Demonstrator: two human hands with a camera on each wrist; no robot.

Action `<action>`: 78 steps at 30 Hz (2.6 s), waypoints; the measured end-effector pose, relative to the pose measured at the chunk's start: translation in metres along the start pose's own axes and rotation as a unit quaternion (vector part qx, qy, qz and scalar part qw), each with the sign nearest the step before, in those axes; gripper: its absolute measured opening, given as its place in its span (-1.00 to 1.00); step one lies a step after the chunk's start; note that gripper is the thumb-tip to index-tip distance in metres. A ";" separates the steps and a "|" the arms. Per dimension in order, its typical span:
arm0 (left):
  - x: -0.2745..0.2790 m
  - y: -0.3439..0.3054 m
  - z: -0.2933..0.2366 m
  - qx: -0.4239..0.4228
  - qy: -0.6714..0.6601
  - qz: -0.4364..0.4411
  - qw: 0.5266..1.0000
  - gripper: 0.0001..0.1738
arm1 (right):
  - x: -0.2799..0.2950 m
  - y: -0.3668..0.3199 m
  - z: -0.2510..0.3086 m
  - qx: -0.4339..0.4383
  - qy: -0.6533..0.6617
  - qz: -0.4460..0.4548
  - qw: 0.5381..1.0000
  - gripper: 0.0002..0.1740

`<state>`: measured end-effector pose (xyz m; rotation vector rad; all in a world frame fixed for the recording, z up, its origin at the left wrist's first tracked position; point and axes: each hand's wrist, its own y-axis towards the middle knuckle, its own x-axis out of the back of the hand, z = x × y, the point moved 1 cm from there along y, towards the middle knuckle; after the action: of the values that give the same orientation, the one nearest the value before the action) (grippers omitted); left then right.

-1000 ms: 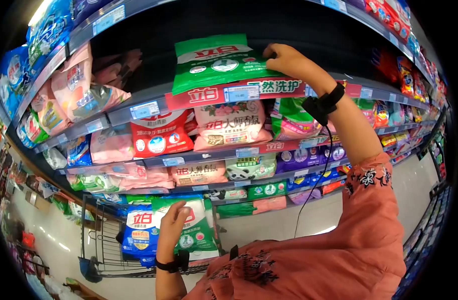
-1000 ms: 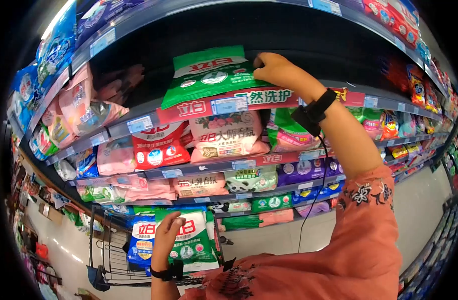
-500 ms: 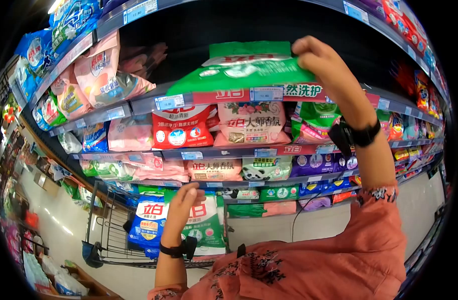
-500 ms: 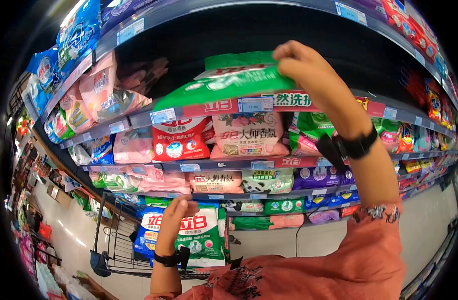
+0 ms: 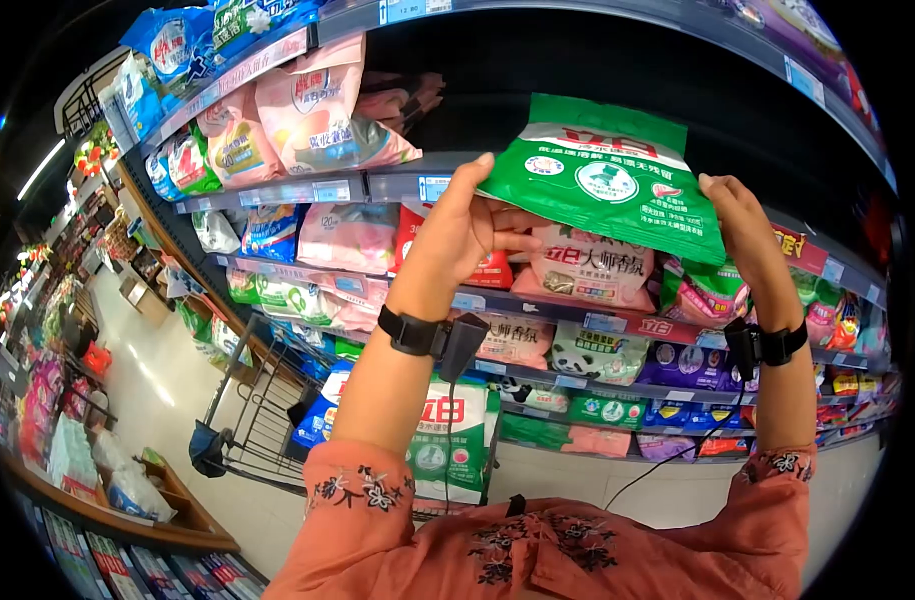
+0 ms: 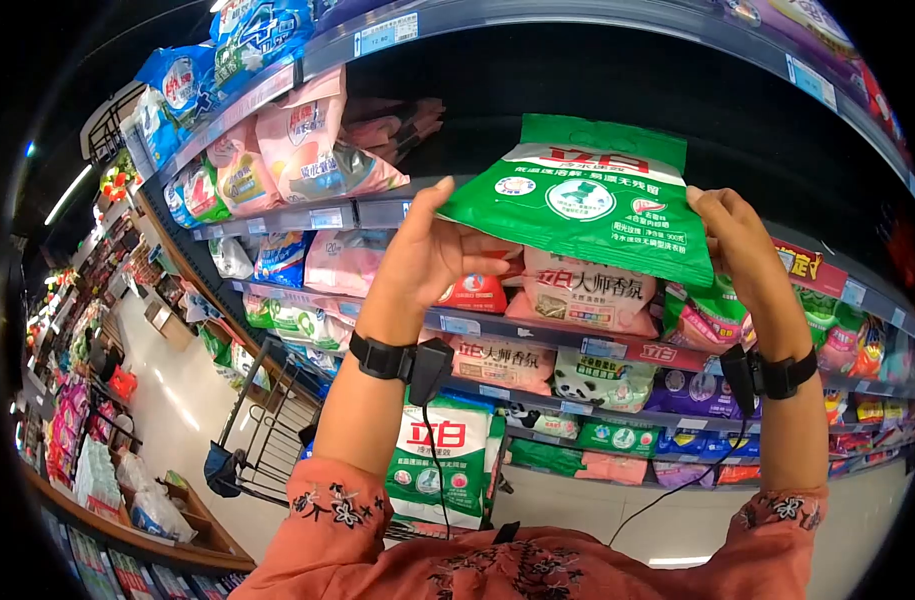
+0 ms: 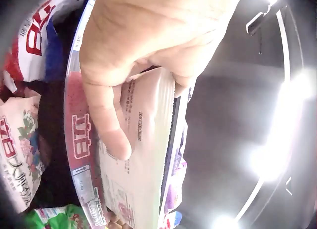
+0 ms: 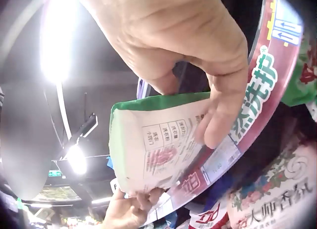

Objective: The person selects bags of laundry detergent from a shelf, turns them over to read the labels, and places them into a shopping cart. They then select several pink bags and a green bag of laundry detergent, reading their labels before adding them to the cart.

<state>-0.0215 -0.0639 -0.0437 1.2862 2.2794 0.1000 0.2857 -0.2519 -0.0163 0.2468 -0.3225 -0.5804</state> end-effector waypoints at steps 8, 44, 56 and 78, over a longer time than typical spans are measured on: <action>-0.017 -0.023 0.010 -0.073 0.080 -0.047 0.993 -0.49 | -0.010 -0.013 -0.011 0.012 0.141 0.044 0.989 -0.50; 0.067 -0.287 0.089 -0.001 0.123 -0.350 0.929 -0.26 | -0.212 -0.134 -0.089 -0.139 0.259 0.346 0.891 -0.44; 0.115 -0.389 0.178 0.193 0.031 -0.396 0.897 -0.25 | -0.271 -0.203 -0.212 -0.312 0.131 0.444 0.830 -0.52; 0.214 -0.389 0.207 0.255 0.355 -0.337 0.834 -0.32 | -0.323 -0.236 -0.294 -0.422 0.096 0.422 0.797 -0.44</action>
<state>-0.3168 -0.1397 -0.4276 0.5920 3.4579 -0.3679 0.0212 -0.2182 -0.4355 -0.6924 0.0677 0.2334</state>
